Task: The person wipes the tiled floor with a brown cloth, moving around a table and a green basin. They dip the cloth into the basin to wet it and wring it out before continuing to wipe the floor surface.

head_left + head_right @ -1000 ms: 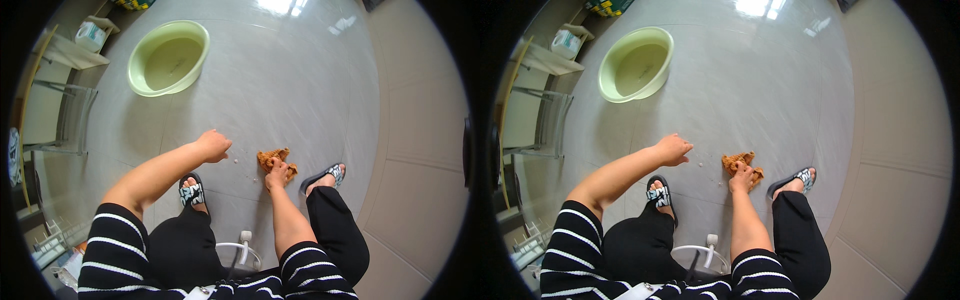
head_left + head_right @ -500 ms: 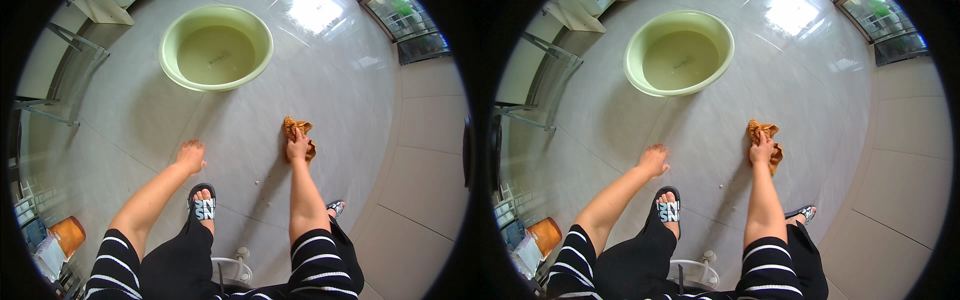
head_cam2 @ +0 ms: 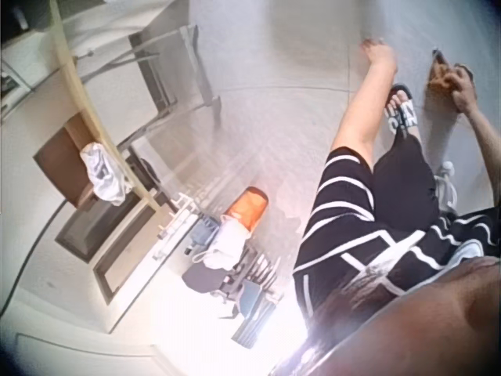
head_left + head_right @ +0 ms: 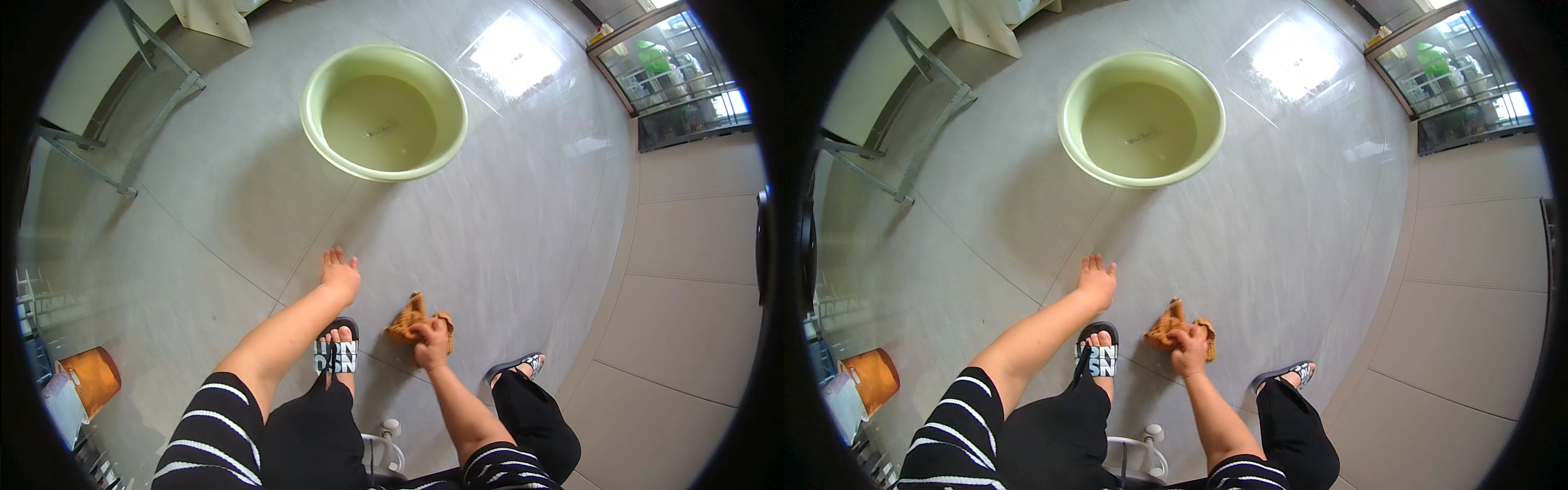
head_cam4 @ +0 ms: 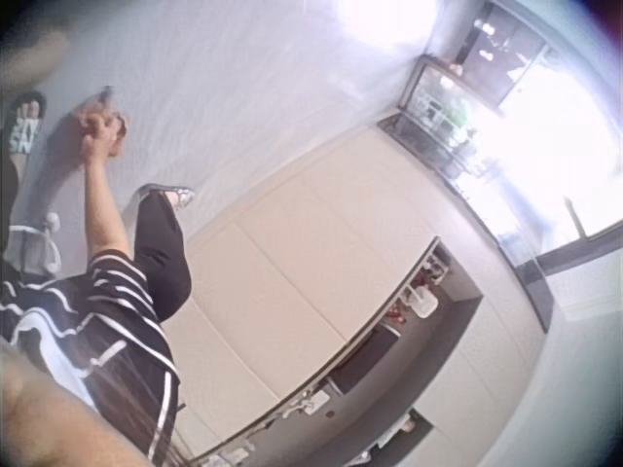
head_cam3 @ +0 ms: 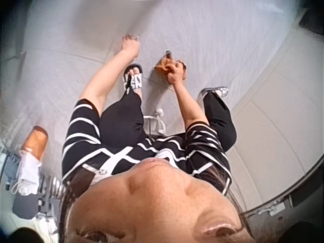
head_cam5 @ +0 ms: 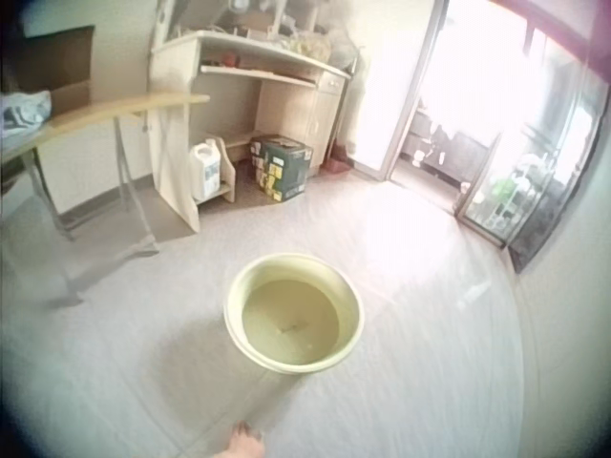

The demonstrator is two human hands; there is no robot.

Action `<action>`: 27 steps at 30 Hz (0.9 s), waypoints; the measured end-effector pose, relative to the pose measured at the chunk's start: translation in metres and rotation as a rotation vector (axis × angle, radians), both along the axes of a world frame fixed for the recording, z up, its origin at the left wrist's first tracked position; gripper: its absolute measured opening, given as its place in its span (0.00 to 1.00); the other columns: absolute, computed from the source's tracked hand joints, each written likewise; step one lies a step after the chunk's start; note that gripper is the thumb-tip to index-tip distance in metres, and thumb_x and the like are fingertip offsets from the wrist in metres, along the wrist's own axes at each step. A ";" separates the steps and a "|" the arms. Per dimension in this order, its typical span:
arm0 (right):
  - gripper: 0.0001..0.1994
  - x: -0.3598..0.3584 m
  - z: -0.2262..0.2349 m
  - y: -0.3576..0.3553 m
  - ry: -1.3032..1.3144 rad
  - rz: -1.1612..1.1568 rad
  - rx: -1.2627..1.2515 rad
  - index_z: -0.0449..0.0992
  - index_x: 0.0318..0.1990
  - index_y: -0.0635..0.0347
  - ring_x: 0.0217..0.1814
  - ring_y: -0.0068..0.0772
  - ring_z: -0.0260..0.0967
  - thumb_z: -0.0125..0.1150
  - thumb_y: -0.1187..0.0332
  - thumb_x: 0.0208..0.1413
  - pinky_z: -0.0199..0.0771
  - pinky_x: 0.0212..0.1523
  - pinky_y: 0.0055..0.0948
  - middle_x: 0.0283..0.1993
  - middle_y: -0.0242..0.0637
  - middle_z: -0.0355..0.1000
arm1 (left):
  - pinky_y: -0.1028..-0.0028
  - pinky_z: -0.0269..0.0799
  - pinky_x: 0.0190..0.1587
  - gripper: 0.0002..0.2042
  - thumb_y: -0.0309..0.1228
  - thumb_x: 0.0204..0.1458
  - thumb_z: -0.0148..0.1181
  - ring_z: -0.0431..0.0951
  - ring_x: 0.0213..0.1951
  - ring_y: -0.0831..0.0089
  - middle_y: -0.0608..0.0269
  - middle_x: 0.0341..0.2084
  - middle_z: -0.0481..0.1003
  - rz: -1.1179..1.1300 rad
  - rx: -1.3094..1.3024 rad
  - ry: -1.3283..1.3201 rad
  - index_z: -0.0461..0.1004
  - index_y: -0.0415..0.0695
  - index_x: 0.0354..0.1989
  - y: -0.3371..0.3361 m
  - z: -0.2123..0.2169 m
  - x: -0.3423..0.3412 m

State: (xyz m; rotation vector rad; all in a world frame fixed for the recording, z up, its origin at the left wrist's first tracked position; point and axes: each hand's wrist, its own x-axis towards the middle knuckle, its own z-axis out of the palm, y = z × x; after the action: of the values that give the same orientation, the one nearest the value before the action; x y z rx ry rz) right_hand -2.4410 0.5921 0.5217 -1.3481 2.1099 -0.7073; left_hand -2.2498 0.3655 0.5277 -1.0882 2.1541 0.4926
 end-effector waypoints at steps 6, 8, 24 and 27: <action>0.19 -0.059 0.035 -0.087 0.085 -0.114 -0.119 0.79 0.34 0.52 0.51 0.48 0.62 0.47 0.82 0.33 0.66 0.56 0.39 0.43 0.40 0.66 | 0.48 0.40 0.70 0.36 0.32 0.56 0.54 0.50 0.70 0.41 0.33 0.69 0.47 -0.088 0.031 -0.040 0.46 0.42 0.72 0.000 0.002 0.000; 0.20 -0.076 0.034 -0.103 0.135 -0.153 -0.097 0.79 0.35 0.51 0.56 0.49 0.61 0.48 0.82 0.35 0.64 0.59 0.40 0.45 0.40 0.66 | 0.48 0.40 0.70 0.36 0.31 0.56 0.54 0.50 0.70 0.42 0.33 0.69 0.48 -0.083 0.037 -0.062 0.46 0.42 0.72 -0.006 0.005 -0.002; 0.15 -0.051 -0.007 -0.034 0.343 0.163 0.086 0.74 0.39 0.42 0.53 0.46 0.61 0.62 0.71 0.40 0.61 0.47 0.47 0.47 0.41 0.65 | 0.51 0.55 0.66 0.36 0.50 0.50 0.64 0.70 0.59 0.55 0.44 0.55 0.70 -0.137 -0.008 -0.204 0.63 0.40 0.63 0.002 0.042 -0.056; 0.16 -0.039 0.002 0.011 0.250 0.396 0.127 0.75 0.39 0.45 0.54 0.44 0.62 0.65 0.69 0.38 0.60 0.48 0.46 0.46 0.40 0.65 | 0.51 0.54 0.66 0.28 0.45 0.52 0.63 0.71 0.58 0.59 0.53 0.49 0.76 -0.202 -0.026 -0.168 0.69 0.41 0.57 0.016 0.053 -0.087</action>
State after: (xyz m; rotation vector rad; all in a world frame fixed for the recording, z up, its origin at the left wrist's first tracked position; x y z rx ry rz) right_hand -2.4801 0.6030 0.5238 -1.7849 1.9392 -0.2491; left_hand -2.3370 0.3812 0.5806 -0.8809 2.0979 0.2719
